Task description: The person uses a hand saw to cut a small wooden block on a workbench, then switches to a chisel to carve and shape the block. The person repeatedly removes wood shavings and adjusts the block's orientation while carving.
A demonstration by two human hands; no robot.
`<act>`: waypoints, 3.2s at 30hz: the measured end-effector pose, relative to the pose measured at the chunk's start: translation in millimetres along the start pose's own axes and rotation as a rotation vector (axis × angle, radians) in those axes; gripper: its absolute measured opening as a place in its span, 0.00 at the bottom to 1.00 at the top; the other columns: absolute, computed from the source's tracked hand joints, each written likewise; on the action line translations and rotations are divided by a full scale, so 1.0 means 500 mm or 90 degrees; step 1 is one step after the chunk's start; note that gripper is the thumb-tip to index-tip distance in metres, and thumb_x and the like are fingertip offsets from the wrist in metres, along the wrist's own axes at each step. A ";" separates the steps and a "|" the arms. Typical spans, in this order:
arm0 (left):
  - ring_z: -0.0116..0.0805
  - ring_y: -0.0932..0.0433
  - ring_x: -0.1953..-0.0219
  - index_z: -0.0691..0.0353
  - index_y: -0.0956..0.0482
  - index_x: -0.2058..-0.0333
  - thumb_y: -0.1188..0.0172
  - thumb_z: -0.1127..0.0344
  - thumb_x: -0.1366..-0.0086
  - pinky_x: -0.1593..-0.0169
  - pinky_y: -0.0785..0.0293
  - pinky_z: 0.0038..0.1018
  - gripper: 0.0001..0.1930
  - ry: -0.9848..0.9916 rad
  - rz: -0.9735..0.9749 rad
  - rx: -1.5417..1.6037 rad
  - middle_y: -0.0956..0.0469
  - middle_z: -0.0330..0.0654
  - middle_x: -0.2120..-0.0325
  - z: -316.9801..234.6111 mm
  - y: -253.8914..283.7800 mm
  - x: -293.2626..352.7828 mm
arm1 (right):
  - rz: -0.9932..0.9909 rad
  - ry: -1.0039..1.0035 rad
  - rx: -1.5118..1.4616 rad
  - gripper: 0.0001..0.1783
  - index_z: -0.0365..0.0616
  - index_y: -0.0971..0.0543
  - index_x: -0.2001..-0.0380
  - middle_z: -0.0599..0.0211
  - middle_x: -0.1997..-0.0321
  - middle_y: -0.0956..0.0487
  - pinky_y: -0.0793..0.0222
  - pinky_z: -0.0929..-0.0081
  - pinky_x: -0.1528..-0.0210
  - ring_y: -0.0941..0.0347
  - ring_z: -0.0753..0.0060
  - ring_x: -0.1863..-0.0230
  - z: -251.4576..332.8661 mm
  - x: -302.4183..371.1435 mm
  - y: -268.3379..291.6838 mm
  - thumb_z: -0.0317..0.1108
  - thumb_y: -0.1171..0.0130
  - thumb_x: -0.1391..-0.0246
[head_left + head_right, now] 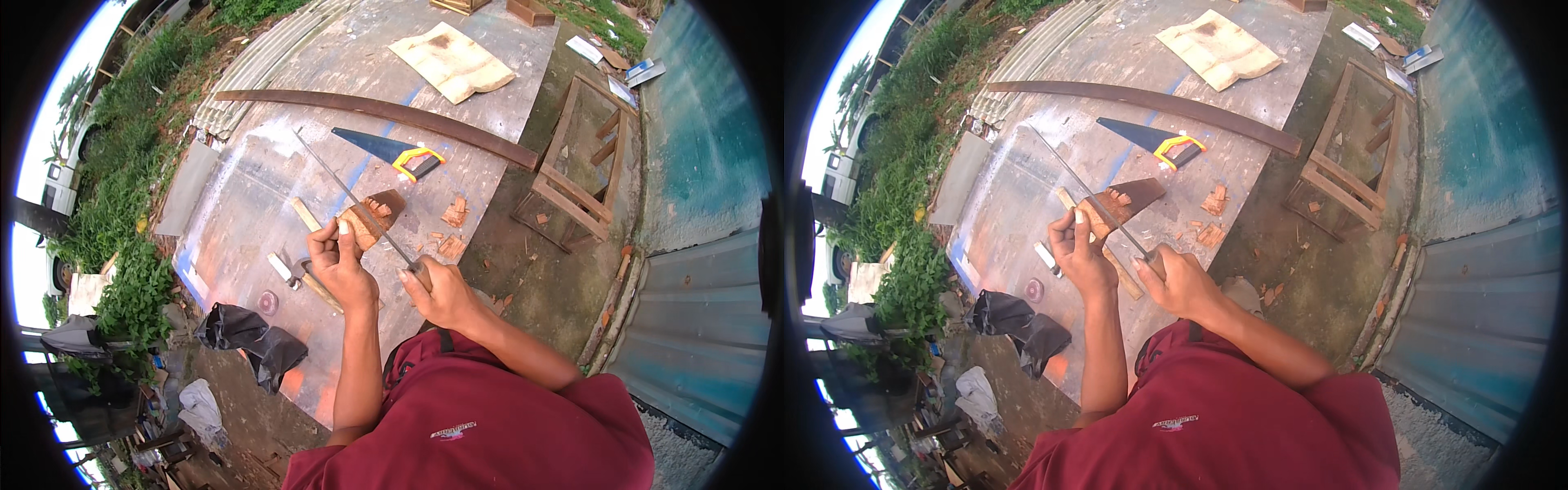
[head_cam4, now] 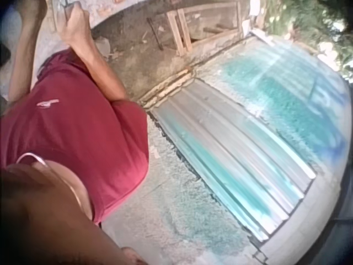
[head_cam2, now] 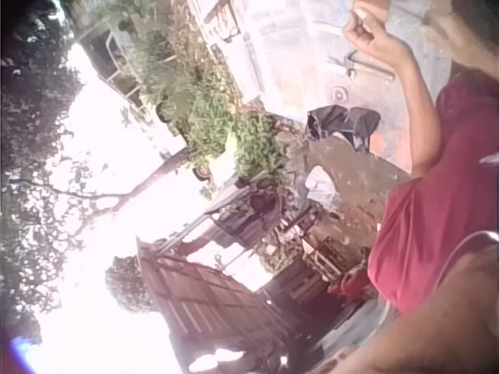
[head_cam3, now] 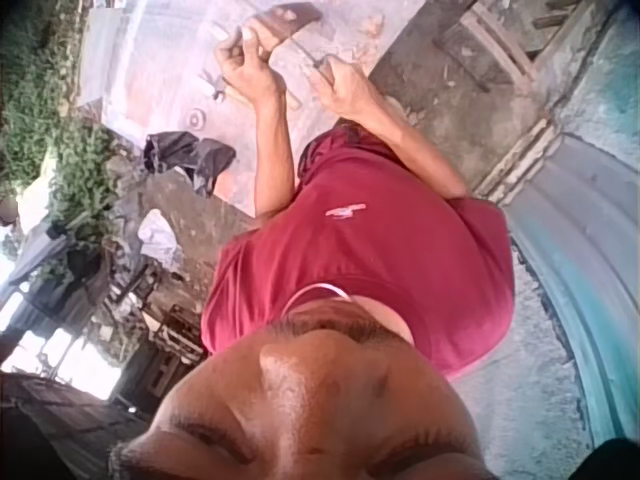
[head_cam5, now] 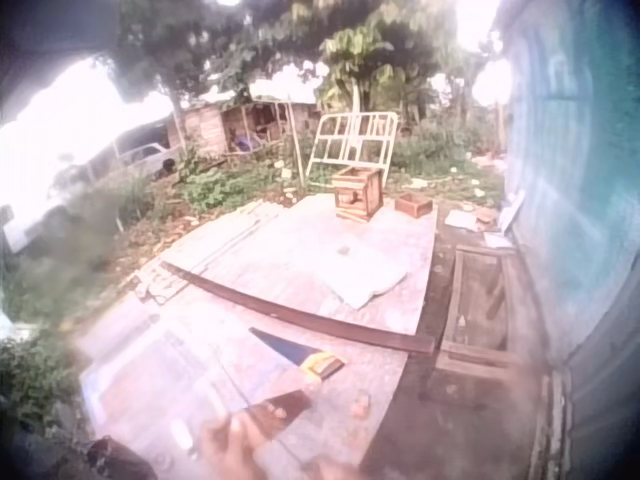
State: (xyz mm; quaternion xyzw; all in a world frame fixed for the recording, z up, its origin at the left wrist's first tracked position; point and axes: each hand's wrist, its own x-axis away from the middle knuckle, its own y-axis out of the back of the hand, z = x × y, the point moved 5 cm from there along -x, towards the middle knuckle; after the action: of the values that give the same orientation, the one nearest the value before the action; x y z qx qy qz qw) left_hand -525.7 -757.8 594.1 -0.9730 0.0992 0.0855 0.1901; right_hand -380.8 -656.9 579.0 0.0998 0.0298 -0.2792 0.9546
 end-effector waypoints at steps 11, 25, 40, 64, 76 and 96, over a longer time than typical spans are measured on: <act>0.25 0.24 0.59 0.62 0.30 0.56 0.39 0.68 0.29 0.57 0.25 0.21 0.10 0.011 0.023 0.008 0.25 0.40 0.59 0.006 0.017 0.016 | 0.016 0.057 0.037 0.24 0.29 0.26 0.69 0.44 0.80 0.24 0.29 0.58 0.73 0.21 0.41 0.75 0.064 0.025 0.024 0.46 0.42 0.36; 0.24 0.30 0.58 0.62 0.28 0.60 0.38 0.71 0.30 0.54 0.31 0.21 0.07 -0.020 0.010 0.043 0.28 0.40 0.59 0.015 0.043 0.073 | 0.040 -0.080 0.133 0.24 0.32 0.26 0.68 0.52 0.85 0.27 0.31 0.63 0.77 0.23 0.58 0.82 -0.056 0.049 -0.011 0.47 0.42 0.35; 0.27 0.28 0.57 0.67 0.28 0.53 0.41 0.77 0.32 0.55 0.26 0.23 0.10 -0.068 0.185 -0.074 0.30 0.46 0.56 0.023 0.009 0.198 | -0.174 -0.215 -0.124 0.21 0.38 0.24 0.68 0.75 0.78 0.27 0.35 0.78 0.74 0.33 0.84 0.77 -0.170 0.058 0.055 0.47 0.35 0.37; 0.36 0.18 0.51 0.67 0.23 0.46 0.55 0.54 0.22 0.50 0.20 0.32 0.22 0.068 0.040 -0.098 0.18 0.50 0.53 -0.018 0.147 -0.237 | -0.096 -0.243 -0.026 0.17 0.36 0.18 0.64 0.70 0.82 0.24 0.35 0.75 0.76 0.29 0.81 0.80 -0.172 0.054 0.088 0.42 0.36 0.37; 0.45 0.17 0.60 0.71 0.28 0.46 0.59 0.42 0.24 0.49 0.23 0.42 0.32 0.119 0.302 0.033 0.18 0.50 0.72 0.042 0.043 -0.389 | -0.054 -0.277 -0.108 0.16 0.36 0.21 0.67 0.69 0.83 0.25 0.40 0.78 0.85 0.33 0.82 0.87 -0.203 0.070 0.072 0.41 0.36 0.36; 0.40 0.17 0.71 0.74 0.23 0.56 0.69 0.26 0.30 0.54 0.20 0.37 0.48 0.150 0.484 0.009 0.19 0.51 0.80 0.053 -0.148 -0.361 | -0.151 -0.341 -0.111 0.19 0.37 0.21 0.63 0.70 0.80 0.27 0.42 0.79 0.85 0.36 0.83 0.87 -0.228 0.111 0.113 0.46 0.38 0.35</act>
State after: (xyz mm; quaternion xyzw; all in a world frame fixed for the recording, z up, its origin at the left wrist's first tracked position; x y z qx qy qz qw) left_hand -686.8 -651.4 632.8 -0.8687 0.4739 0.0372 0.1388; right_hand -303.8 -615.9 470.9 -0.0638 -0.1878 -0.4015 0.8941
